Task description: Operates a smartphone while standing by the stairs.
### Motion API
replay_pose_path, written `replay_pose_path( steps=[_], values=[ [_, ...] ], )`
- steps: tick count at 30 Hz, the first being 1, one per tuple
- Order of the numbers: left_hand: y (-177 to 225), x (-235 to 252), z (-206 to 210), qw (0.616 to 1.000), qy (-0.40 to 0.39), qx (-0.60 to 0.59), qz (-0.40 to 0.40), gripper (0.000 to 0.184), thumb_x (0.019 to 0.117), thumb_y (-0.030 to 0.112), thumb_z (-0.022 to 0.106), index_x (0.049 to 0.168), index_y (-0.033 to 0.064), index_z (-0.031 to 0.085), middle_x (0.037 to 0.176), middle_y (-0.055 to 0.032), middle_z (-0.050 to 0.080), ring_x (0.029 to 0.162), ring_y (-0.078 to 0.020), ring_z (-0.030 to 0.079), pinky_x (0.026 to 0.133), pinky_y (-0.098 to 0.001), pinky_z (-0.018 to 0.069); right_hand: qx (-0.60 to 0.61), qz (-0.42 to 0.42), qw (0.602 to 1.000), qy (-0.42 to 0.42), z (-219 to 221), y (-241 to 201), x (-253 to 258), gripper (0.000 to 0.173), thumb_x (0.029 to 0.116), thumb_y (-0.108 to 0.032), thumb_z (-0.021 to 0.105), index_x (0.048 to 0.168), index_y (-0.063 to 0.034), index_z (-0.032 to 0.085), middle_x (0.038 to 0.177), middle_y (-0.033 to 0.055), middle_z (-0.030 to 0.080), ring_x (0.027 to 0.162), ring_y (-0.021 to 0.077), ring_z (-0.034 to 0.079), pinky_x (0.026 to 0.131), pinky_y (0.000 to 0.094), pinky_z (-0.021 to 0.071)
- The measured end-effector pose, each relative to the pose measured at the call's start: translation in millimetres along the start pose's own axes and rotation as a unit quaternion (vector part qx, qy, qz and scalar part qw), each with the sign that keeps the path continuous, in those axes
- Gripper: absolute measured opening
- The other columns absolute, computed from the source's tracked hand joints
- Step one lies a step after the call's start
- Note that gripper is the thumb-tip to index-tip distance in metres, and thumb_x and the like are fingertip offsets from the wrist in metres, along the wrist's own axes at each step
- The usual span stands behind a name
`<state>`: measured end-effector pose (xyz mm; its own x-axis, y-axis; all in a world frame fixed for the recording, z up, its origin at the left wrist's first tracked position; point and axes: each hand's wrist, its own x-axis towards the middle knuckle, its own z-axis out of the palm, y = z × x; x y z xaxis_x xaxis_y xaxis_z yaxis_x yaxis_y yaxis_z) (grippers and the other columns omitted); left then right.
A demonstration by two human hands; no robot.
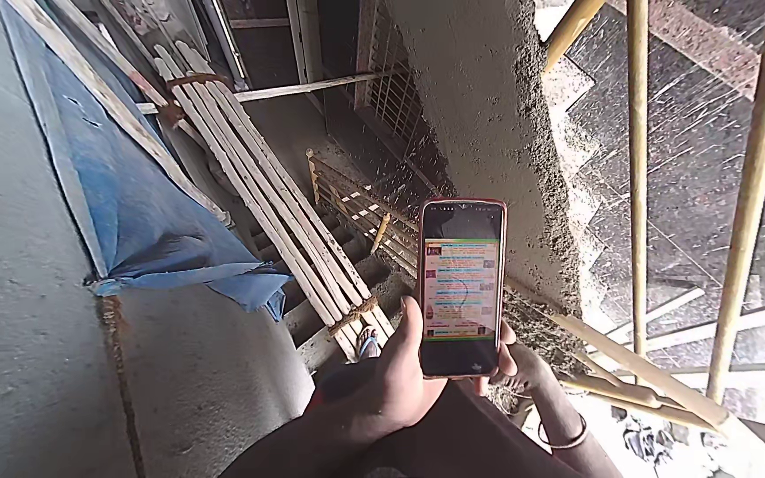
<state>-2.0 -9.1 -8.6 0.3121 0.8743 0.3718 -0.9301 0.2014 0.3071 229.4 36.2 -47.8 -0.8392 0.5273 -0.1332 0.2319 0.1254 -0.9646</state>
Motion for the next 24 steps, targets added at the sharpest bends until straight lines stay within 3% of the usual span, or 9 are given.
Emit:
replay_pose_path(
  steps=[2, 4, 5, 7, 9, 13, 18, 20, 24],
  values=[
    [-0.3, 0.9, 0.5, 1.000, 0.001, -0.003, -0.002, 0.083, 0.0947, 0.076, 0.040, 0.143, 0.0084, 0.049, 0.122, -0.0250, 0.063, 0.100, -0.0343, 0.067, 0.076, -0.0409, 0.0587, -0.070, 0.059, 0.996, -0.017, -0.7, -21.5, 3.6, 0.055, 0.0775, -0.038, 0.080, 0.109, 0.0037, 0.061, 0.095, -0.0007, 0.062, 0.088, -0.0058, 0.052, 0.081, 0.0150, 0.0435],
    [-0.6, 1.6, 0.7, 1.000, -0.003, -0.004, -0.005, 0.083, 0.0943, 0.076, 0.040, 0.142, 0.0093, 0.049, 0.122, -0.0246, 0.063, 0.100, -0.0342, 0.067, 0.076, -0.0411, 0.0584, -0.134, 0.144, 0.978, -0.061, 1.0, -39.5, 9.2, 0.052, 0.0721, -0.016, 0.078, 0.111, 0.0150, 0.062, 0.102, 0.0232, 0.063, 0.093, 0.0211, 0.056, 0.089, 0.0388, 0.0442],
    [-0.6, 1.4, 0.8, 1.000, -0.002, -0.003, -0.006, 0.083, 0.0943, 0.076, 0.040, 0.142, 0.0091, 0.049, 0.121, -0.0245, 0.063, 0.100, -0.0343, 0.067, 0.076, -0.0413, 0.0585, -0.137, 0.133, 0.980, -0.062, 1.1, -36.4, 8.9, 0.051, 0.0730, -0.017, 0.079, 0.109, 0.0149, 0.062, 0.099, 0.0231, 0.064, 0.091, 0.0211, 0.057, 0.088, 0.0392, 0.0452],
    [-0.4, 1.1, 0.8, 1.000, 0.000, -0.001, -0.005, 0.084, 0.0943, 0.076, 0.040, 0.143, 0.0079, 0.048, 0.121, -0.0247, 0.062, 0.100, -0.0346, 0.067, 0.075, -0.0415, 0.0587, -0.106, 0.041, 0.993, -0.016, 3.5, -19.3, 5.0, 0.049, 0.0753, -0.036, 0.079, 0.098, 0.0049, 0.065, 0.087, 0.0052, 0.065, 0.080, 0.0015, 0.056, 0.076, 0.0230, 0.0459],
    [-0.2, 1.4, 0.6, 1.000, -0.004, 0.000, -0.001, 0.083, 0.0948, 0.076, 0.040, 0.143, 0.0088, 0.048, 0.122, -0.0244, 0.063, 0.100, -0.0344, 0.067, 0.075, -0.0413, 0.0588, -0.068, -0.001, 0.998, 0.001, 3.6, -15.2, 2.7, 0.043, 0.0817, -0.037, 0.078, 0.098, 0.0009, 0.065, 0.087, -0.0006, 0.067, 0.083, -0.0052, 0.058, 0.079, 0.0156, 0.0465],
    [-1.4, 0.7, -0.1, 1.000, -0.007, 0.003, 0.007, 0.082, 0.0951, 0.075, 0.041, 0.144, 0.0095, 0.047, 0.123, -0.0252, 0.062, 0.100, -0.0355, 0.067, 0.075, -0.0420, 0.0585, -0.216, 0.089, 0.971, -0.047, 4.9, -27.3, 9.4, 0.037, 0.0790, -0.023, 0.077, 0.095, 0.0085, 0.067, 0.088, 0.0220, 0.068, 0.081, 0.0294, 0.065, 0.079, 0.0491, 0.0506],
    [-2.6, -0.9, -0.1, 1.000, -0.007, 0.008, 0.009, 0.082, 0.0947, 0.075, 0.043, 0.146, 0.0114, 0.044, 0.122, -0.0251, 0.063, 0.100, -0.0362, 0.067, 0.076, -0.0434, 0.0585, -0.184, 0.051, 0.982, -0.011, 8.5, -34.4, 9.9, 0.063, 0.0839, -0.055, 0.070, 0.095, 0.0069, 0.067, 0.089, 0.0156, 0.069, 0.082, 0.0179, 0.064, 0.078, 0.0395, 0.0512],
    [-2.7, -1.4, -0.5, 1.000, -0.014, 0.008, 0.010, 0.082, 0.0949, 0.075, 0.042, 0.147, 0.0120, 0.043, 0.122, -0.0253, 0.063, 0.100, -0.0367, 0.067, 0.076, -0.0441, 0.0587, -0.186, 0.043, 0.982, -0.011, 9.0, -41.7, 10.8, 0.061, 0.0873, -0.052, 0.068, 0.097, 0.0073, 0.067, 0.091, 0.0153, 0.071, 0.085, 0.0157, 0.066, 0.082, 0.0366, 0.0521],
    [-3.6, -5.9, -1.9, 1.000, -0.026, 0.004, 0.000, 0.084, 0.0938, 0.076, 0.043, 0.147, 0.0115, 0.046, 0.126, -0.0253, 0.062, 0.103, -0.0360, 0.067, 0.077, -0.0423, 0.0590, -0.223, 0.123, 0.966, -0.046, 7.1, -50.9, 14.0, 0.036, 0.0849, -0.021, 0.073, 0.096, 0.0126, 0.067, 0.092, 0.0253, 0.068, 0.087, 0.0320, 0.065, 0.086, 0.0508, 0.0485]
  ],
)
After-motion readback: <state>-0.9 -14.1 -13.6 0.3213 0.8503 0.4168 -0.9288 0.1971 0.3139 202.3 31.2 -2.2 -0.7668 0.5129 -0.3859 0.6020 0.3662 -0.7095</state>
